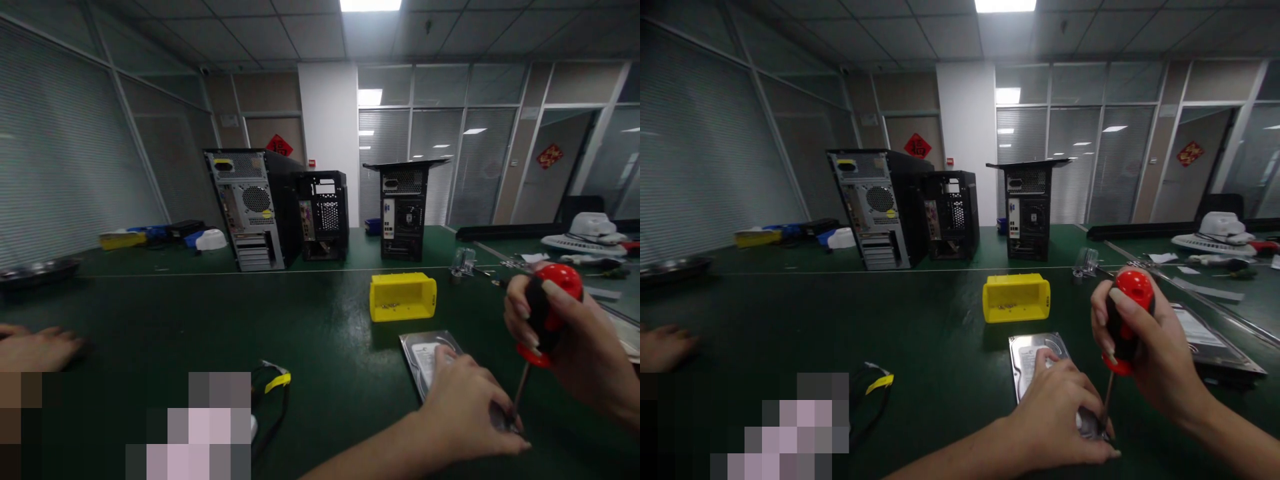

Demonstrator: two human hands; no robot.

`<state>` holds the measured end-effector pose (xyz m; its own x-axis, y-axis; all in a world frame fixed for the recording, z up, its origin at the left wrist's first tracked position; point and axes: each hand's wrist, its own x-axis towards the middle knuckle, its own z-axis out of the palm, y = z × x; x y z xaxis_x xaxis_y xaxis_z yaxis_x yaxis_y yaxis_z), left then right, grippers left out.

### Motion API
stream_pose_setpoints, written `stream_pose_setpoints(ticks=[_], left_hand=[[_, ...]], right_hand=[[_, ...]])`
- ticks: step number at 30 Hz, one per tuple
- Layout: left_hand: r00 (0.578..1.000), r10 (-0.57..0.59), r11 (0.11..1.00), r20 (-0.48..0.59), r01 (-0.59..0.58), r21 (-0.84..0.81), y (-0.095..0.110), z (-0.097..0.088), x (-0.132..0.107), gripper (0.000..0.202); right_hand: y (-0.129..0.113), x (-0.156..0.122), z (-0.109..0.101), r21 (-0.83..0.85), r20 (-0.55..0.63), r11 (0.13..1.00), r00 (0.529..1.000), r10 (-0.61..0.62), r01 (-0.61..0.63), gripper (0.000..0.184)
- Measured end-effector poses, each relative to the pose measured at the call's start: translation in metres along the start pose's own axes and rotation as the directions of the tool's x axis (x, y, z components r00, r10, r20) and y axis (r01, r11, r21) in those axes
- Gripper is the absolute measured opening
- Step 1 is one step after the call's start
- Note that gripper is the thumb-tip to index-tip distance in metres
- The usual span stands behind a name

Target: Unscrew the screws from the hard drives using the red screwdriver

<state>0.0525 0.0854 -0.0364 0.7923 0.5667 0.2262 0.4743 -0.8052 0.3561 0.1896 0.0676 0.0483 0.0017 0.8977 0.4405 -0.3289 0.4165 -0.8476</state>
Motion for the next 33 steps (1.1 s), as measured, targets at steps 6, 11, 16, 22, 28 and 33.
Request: stream_pose_setpoints(ticks=[6, 11, 16, 22, 28, 33], left_hand=[[1.0, 0.008, 1.0, -0.021, -0.008, -0.008, 0.001, 0.002, 0.0, 0.028], [1.0, 0.008, 1.0, -0.01, -0.008, -0.011, 0.0, 0.001, -0.001, 0.028], [1.0, 0.016, 1.0, 0.009, -0.016, -0.026, -0.002, 0.002, 0.001, 0.034], [1.0, 0.009, 0.998, 0.027, -0.008, -0.064, -0.003, 0.001, 0.0, 0.04], [0.999, -0.008, 0.998, 0.037, 0.01, -0.061, -0.001, -0.002, 0.0, 0.041], [0.999, -0.021, 0.993, 0.037, 0.025, -0.112, 0.0, -0.004, 0.003, 0.041]], right_hand=[[-0.008, -0.001, -0.001, 0.02, -0.025, 0.998, 0.998, 0.063, -0.063, 0.028], [-0.005, 0.001, 0.0, 0.08, 0.045, 0.993, 0.996, 0.079, -0.083, 0.029], [-0.003, 0.0, -0.001, -0.041, 0.045, 0.996, 0.995, 0.084, -0.082, 0.018], [-0.006, -0.004, -0.006, 0.044, -0.04, 0.996, 0.996, 0.085, -0.083, 0.029], [0.0, 0.002, -0.013, 0.029, -0.03, 1.0, 1.0, -0.01, 0.011, 0.009], [-0.001, 0.001, -0.015, 0.035, -0.048, 0.999, 0.999, -0.014, 0.015, 0.012]])
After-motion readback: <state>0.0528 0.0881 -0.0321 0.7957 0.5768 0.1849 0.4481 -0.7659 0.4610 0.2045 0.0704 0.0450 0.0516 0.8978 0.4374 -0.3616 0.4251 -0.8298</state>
